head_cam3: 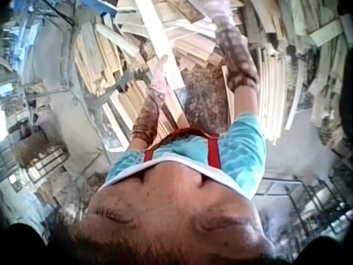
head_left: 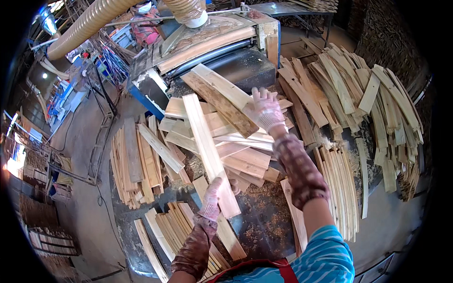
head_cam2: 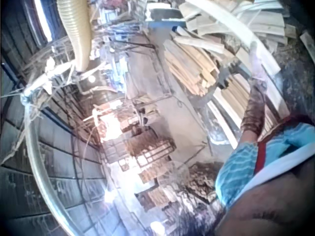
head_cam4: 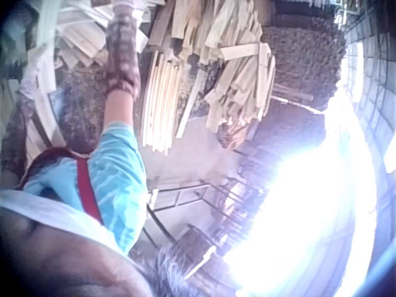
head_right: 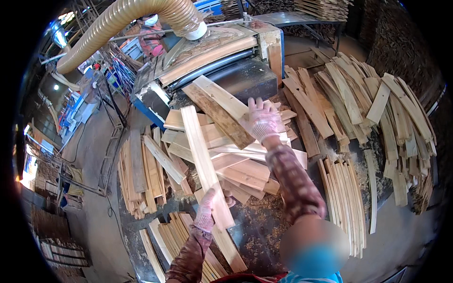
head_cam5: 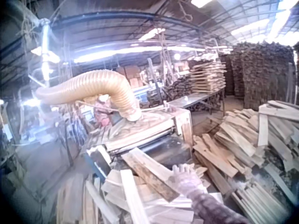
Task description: The person sorts through a large pile of wooden planks on a workbench, picking up individual pieces and stacking them into a neat pile. The person handles the wood by hand, organizing the pieces into a uniform stack.
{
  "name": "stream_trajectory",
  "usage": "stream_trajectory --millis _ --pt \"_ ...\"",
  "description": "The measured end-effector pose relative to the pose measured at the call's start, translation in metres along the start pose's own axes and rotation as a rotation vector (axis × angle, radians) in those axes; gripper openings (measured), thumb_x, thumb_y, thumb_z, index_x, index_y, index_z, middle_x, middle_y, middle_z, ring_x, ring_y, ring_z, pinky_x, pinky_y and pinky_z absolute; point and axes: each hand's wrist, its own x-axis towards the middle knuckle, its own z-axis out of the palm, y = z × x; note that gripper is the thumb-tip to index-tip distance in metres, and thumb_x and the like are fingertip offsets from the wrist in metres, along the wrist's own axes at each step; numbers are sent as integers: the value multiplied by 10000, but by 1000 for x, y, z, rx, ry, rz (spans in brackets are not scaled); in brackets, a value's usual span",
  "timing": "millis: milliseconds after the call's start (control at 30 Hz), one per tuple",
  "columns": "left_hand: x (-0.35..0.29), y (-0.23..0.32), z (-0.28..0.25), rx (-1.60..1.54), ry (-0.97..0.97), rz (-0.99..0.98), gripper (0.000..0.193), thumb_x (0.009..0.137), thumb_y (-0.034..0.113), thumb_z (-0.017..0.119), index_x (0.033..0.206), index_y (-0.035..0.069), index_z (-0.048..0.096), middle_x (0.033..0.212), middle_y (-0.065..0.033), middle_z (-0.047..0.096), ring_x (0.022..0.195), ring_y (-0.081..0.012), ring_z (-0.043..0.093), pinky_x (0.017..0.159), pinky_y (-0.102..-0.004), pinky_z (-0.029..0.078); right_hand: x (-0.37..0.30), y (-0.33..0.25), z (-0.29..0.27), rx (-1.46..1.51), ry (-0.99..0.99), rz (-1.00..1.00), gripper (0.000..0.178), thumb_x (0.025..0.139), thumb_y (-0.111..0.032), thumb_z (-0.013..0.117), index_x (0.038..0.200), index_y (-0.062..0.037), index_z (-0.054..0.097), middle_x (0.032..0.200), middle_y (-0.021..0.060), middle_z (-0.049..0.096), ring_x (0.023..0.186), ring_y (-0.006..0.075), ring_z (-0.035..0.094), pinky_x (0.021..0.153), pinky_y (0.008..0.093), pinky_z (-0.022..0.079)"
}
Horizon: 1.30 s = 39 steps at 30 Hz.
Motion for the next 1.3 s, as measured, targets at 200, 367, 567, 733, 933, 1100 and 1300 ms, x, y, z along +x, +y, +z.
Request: stream_trajectory --millis 200,367,567,733,933,1100,1300 --pt "-53 15 -15 -31 172 32 614 939 559 638 1295 73 517 932 -167 685 759 -250 686 813 -475 609 -42 -39 25 259 -441 390 585 907 -450 583 1318 -44 487 1183 225 660 1075 382 667 921 473 533" --pt "-75 2 -18 41 146 20 750 918 717 526 1249 44 517 928 -165 688 731 -250 692 777 -456 618 -164 1 59 981 -226 591 430 908 -281 682 1223 7 633 1024 129 716 909 201 679 792 335 552" --pt "-95 -8 -21 -7 121 13 770 953 706 465 1369 58 453 918 -159 675 745 -247 670 786 -459 599 -289 -11 10 1106 -4 610 261 987 -176 623 1154 22 656 929 30 688 831 99 608 752 254 515" --pt "-105 -38 -45 -56 159 -3 725 982 675 422 1304 33 515 870 -172 669 714 -267 665 761 -456 593 -357 -31 -23 1152 49 572 272 1015 -160 586 1217 17 630 1032 31 674 941 91 589 855 256 498" --pt "-131 -97 -86 -69 229 -91 662 989 601 480 1159 -32 572 975 -201 692 800 -316 693 835 -478 599 -375 -31 -21 1214 -81 738 344 1003 -224 607 1232 31 629 1056 18 671 949 93 591 858 259 490" --pt "-161 -127 -90 -188 231 -178 633 983 613 502 1140 3 560 870 -156 629 737 -270 604 759 -458 519 -382 -24 -4 1351 -174 949 425 999 -301 627 1253 40 628 1089 45 688 951 129 626 849 265 511" --pt "-164 -142 -137 -336 105 -154 804 899 743 513 1241 16 532 933 -166 635 735 -283 618 735 -465 545 -389 -25 3 1169 -76 868 391 1002 -311 614 1169 36 682 967 30 681 855 112 593 750 281 505"
